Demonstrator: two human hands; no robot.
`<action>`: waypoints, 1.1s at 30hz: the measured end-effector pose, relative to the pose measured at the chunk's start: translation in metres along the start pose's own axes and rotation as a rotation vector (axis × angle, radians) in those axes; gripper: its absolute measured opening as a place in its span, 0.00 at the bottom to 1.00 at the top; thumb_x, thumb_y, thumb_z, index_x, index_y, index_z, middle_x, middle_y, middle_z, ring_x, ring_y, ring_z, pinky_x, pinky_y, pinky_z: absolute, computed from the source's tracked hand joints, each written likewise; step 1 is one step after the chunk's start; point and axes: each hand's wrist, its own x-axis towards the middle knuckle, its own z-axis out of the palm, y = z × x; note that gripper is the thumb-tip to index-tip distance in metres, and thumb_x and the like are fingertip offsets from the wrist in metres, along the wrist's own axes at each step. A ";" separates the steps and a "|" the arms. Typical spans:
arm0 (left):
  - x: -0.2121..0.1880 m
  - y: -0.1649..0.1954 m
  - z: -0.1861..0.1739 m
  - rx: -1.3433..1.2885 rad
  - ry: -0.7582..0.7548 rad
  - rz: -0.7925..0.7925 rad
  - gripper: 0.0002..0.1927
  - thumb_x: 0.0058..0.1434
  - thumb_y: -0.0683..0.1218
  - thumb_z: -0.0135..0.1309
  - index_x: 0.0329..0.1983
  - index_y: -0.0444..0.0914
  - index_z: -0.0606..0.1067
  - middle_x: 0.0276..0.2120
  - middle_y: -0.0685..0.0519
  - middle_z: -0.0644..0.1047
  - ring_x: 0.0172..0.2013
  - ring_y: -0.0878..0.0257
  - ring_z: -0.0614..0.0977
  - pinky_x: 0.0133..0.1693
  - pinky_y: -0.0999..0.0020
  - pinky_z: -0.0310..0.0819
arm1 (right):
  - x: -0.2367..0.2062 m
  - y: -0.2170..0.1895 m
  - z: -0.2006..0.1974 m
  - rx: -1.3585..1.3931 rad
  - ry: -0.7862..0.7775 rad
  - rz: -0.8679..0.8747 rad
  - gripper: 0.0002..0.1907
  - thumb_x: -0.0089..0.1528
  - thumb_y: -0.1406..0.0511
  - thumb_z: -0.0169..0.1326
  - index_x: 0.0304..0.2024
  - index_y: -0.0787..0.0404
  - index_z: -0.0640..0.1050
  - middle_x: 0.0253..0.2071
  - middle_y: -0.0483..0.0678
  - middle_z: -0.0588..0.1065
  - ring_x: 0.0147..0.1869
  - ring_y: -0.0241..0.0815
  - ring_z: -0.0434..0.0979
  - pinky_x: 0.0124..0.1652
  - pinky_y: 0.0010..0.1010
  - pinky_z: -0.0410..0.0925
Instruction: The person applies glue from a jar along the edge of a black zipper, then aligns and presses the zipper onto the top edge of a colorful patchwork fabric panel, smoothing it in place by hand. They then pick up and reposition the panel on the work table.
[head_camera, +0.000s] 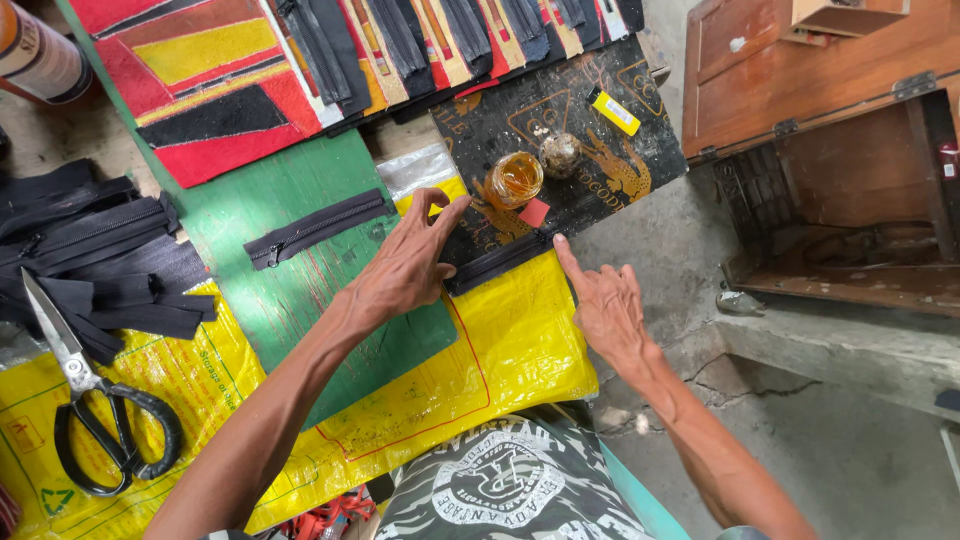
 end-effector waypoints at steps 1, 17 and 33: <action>0.000 0.000 0.000 0.001 0.001 0.003 0.49 0.45 0.35 0.66 0.70 0.35 0.56 0.58 0.36 0.61 0.59 0.38 0.67 0.59 0.54 0.64 | 0.000 0.003 -0.002 -0.026 -0.024 -0.022 0.48 0.50 0.78 0.52 0.74 0.54 0.60 0.25 0.49 0.74 0.34 0.52 0.72 0.40 0.45 0.61; 0.001 0.002 0.000 -0.011 -0.005 -0.033 0.49 0.44 0.34 0.66 0.70 0.35 0.56 0.59 0.36 0.61 0.57 0.38 0.69 0.57 0.53 0.65 | -0.008 0.010 -0.002 0.053 0.128 -0.050 0.42 0.53 0.80 0.47 0.71 0.57 0.66 0.27 0.49 0.72 0.32 0.50 0.70 0.39 0.42 0.60; 0.002 0.000 0.000 -0.002 0.012 0.008 0.50 0.44 0.35 0.66 0.70 0.35 0.55 0.58 0.36 0.61 0.59 0.38 0.67 0.59 0.54 0.64 | 0.000 0.009 -0.007 -0.012 -0.008 -0.049 0.49 0.51 0.81 0.46 0.75 0.49 0.59 0.21 0.48 0.71 0.30 0.50 0.69 0.39 0.41 0.59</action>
